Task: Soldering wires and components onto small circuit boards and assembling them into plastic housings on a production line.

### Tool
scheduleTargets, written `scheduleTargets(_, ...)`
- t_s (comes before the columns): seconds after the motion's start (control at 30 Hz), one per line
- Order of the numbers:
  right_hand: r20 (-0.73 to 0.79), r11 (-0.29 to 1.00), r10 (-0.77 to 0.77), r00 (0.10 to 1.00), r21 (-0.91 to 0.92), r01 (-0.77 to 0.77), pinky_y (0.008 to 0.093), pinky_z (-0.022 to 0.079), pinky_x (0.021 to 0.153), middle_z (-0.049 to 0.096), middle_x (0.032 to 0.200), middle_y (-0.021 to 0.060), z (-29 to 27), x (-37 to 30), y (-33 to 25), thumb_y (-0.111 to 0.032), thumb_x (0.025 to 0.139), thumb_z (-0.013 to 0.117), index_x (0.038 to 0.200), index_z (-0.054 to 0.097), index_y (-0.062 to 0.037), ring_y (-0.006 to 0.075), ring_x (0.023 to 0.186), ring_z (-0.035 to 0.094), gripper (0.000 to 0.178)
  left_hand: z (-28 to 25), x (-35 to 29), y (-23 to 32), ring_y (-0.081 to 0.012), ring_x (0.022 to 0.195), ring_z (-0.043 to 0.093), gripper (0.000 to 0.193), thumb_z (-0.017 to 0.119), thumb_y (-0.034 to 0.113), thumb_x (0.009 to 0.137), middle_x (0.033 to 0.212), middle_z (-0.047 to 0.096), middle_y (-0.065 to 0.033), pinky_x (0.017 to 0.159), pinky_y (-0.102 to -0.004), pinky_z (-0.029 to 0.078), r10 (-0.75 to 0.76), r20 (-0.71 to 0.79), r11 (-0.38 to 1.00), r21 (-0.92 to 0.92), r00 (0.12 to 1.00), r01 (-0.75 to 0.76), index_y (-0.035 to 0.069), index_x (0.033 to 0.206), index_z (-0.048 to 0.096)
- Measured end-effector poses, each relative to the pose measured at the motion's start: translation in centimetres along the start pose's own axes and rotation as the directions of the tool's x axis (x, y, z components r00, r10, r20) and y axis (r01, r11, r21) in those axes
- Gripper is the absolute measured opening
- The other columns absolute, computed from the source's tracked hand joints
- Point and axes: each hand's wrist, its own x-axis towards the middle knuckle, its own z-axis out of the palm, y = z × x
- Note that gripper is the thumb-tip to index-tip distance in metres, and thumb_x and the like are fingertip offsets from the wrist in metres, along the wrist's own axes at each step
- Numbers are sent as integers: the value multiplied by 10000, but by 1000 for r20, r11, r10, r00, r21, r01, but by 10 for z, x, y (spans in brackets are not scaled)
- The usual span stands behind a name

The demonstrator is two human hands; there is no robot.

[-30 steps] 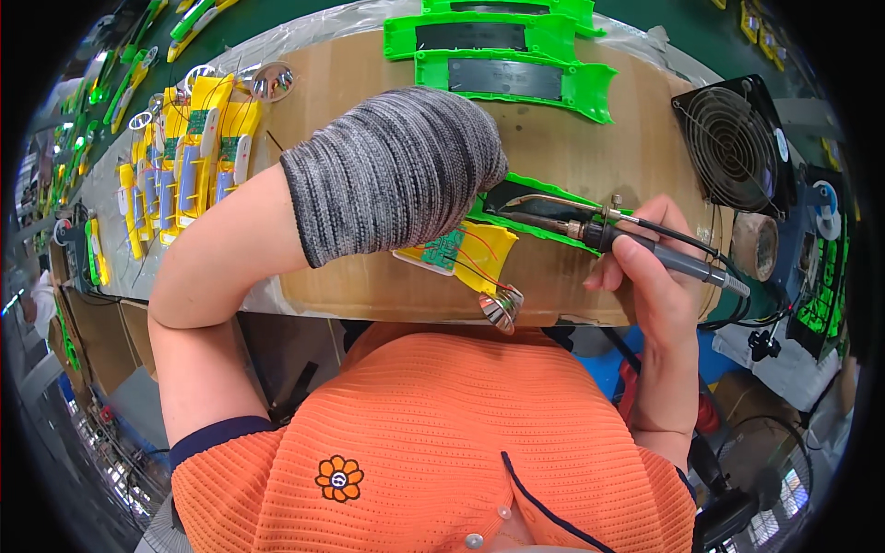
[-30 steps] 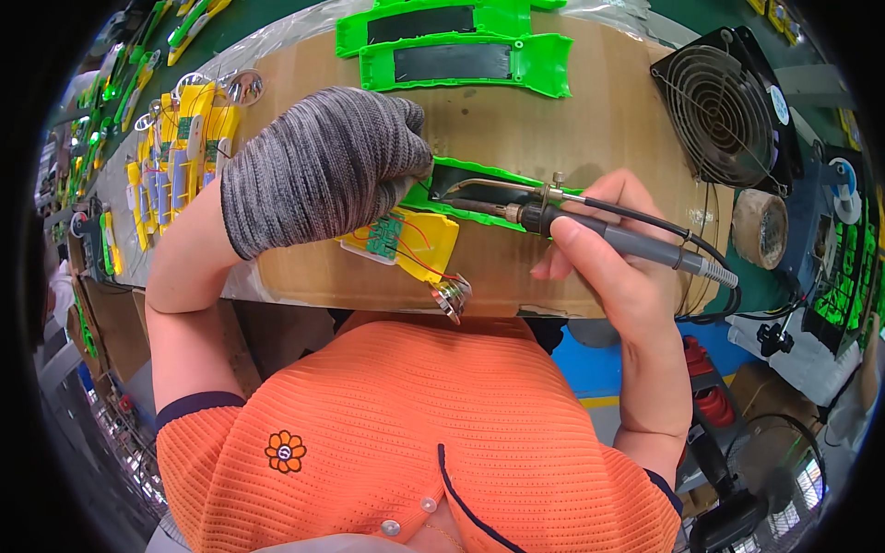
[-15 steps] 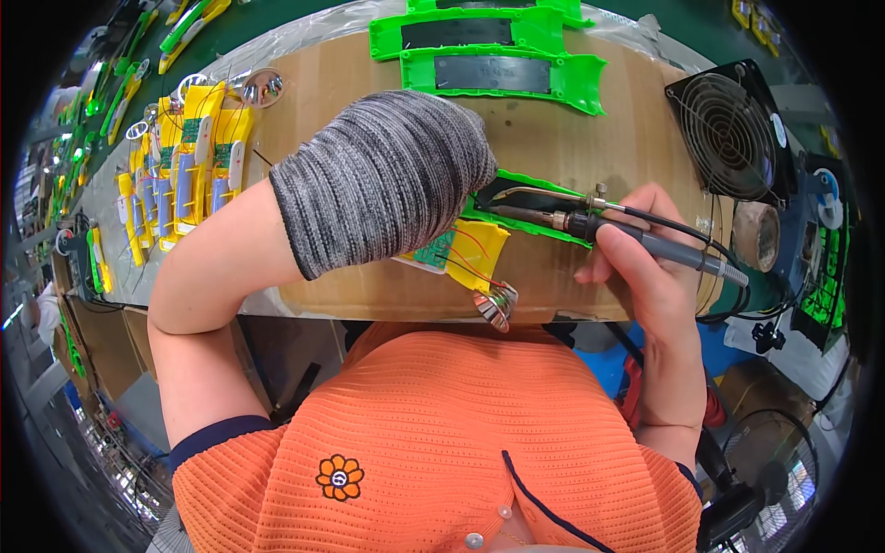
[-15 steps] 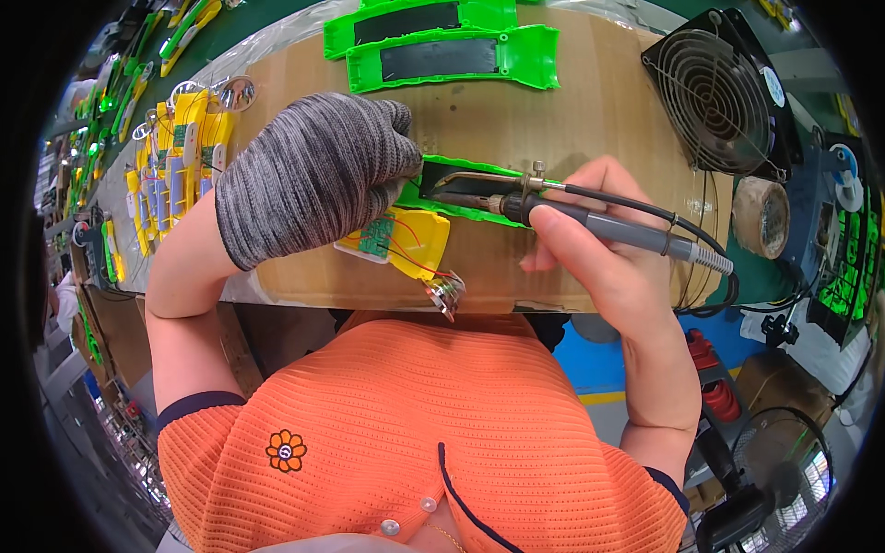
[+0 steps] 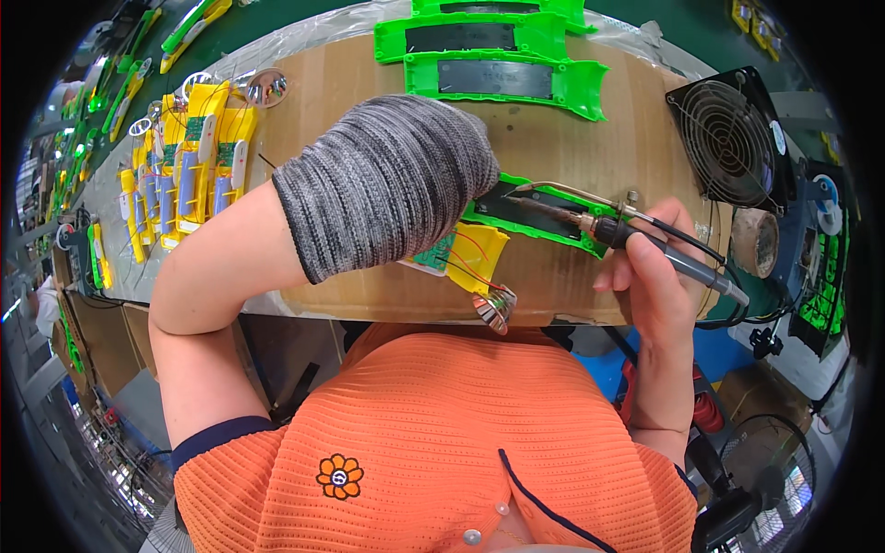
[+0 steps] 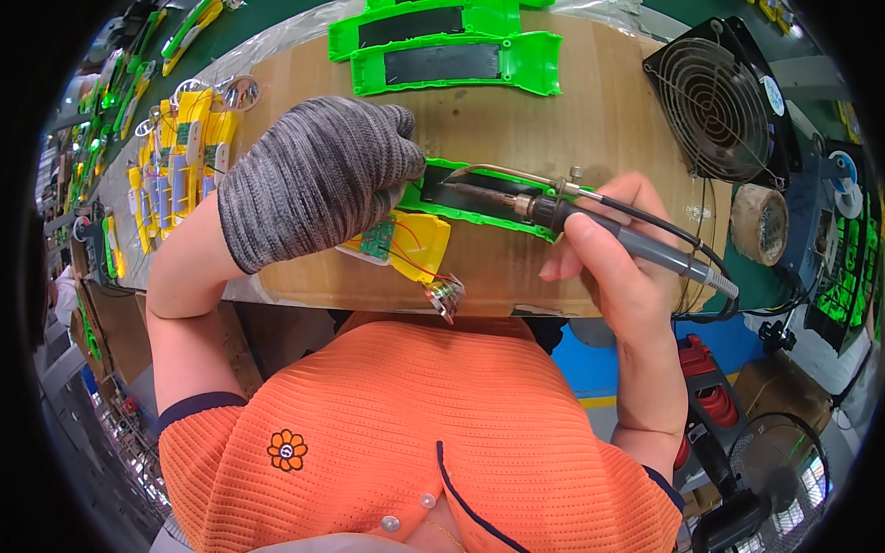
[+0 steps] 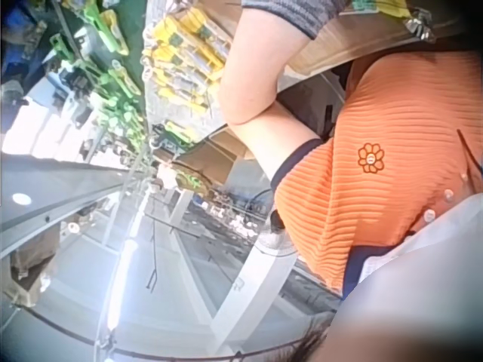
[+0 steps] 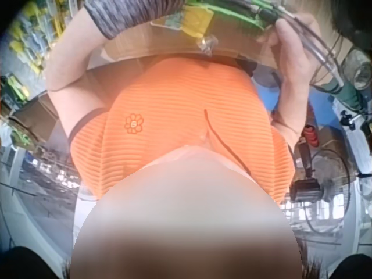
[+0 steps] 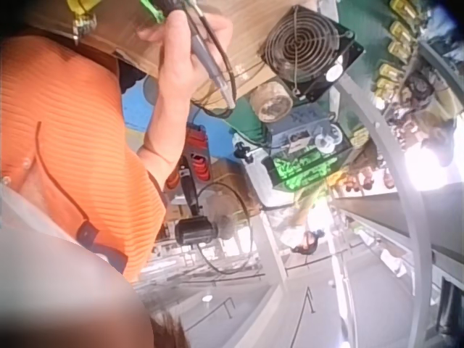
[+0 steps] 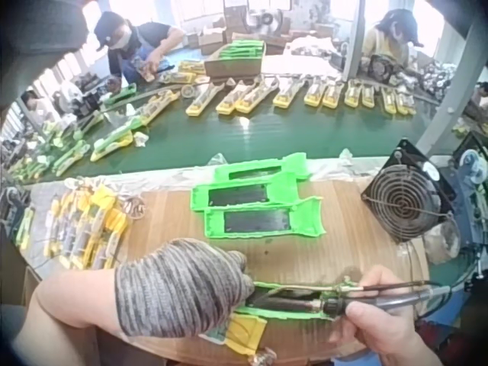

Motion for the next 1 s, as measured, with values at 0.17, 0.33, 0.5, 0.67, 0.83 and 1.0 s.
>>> scheduleTargets(0.17,-17,994,-107,994,-29,106,334,546,552,568,720,89,-4,-6,3,-18,917,591,988,456,-11,137,554,551,153,2,-3,-1,-316,778,643,104,637,153,818,857,588,-118,668,-415,514,50,-82,998,-23,995,-52,77,883,666)
scheduleTargets(0.33,-45,988,-150,988,-31,148,337,533,557,547,696,82,-4,-11,3,-33,918,593,988,441,-22,137,556,535,167,-6,-8,3,-323,770,641,109,641,145,809,860,589,-131,657,-406,515,63,-90,994,91,994,-54,78,888,672)
scheduleTargets(0.5,-102,989,-148,984,-22,147,338,528,558,540,685,81,-1,-18,4,-54,926,582,983,440,-24,142,552,529,155,-12,-22,9,-313,959,595,200,730,146,731,887,595,-65,820,-439,466,152,-284,988,3,947,-157,105,919,674)
scheduleTargets(0.67,-159,987,-131,979,73,144,333,521,583,547,700,89,10,-24,7,-100,942,560,975,450,-39,169,566,542,130,10,-26,16,-313,1009,606,206,734,147,734,946,625,-59,892,-446,448,179,-295,973,-88,939,-214,120,926,665)
scheduleTargets(0.83,-190,937,-114,975,305,169,459,487,953,544,699,80,31,-29,26,-155,958,536,1018,472,-65,200,614,568,126,31,-21,37,-313,926,614,123,699,123,816,919,637,-84,814,-409,476,15,-398,938,-313,917,-150,87,928,663)
scheduleTargets(1.0,-205,957,-223,953,138,254,443,506,898,496,638,56,7,-34,7,-167,947,556,980,449,-35,176,560,541,172,34,-6,44,-328,776,649,145,699,111,844,844,674,-128,705,-397,527,-117,-459,900,-423,881,-101,51,975,687)
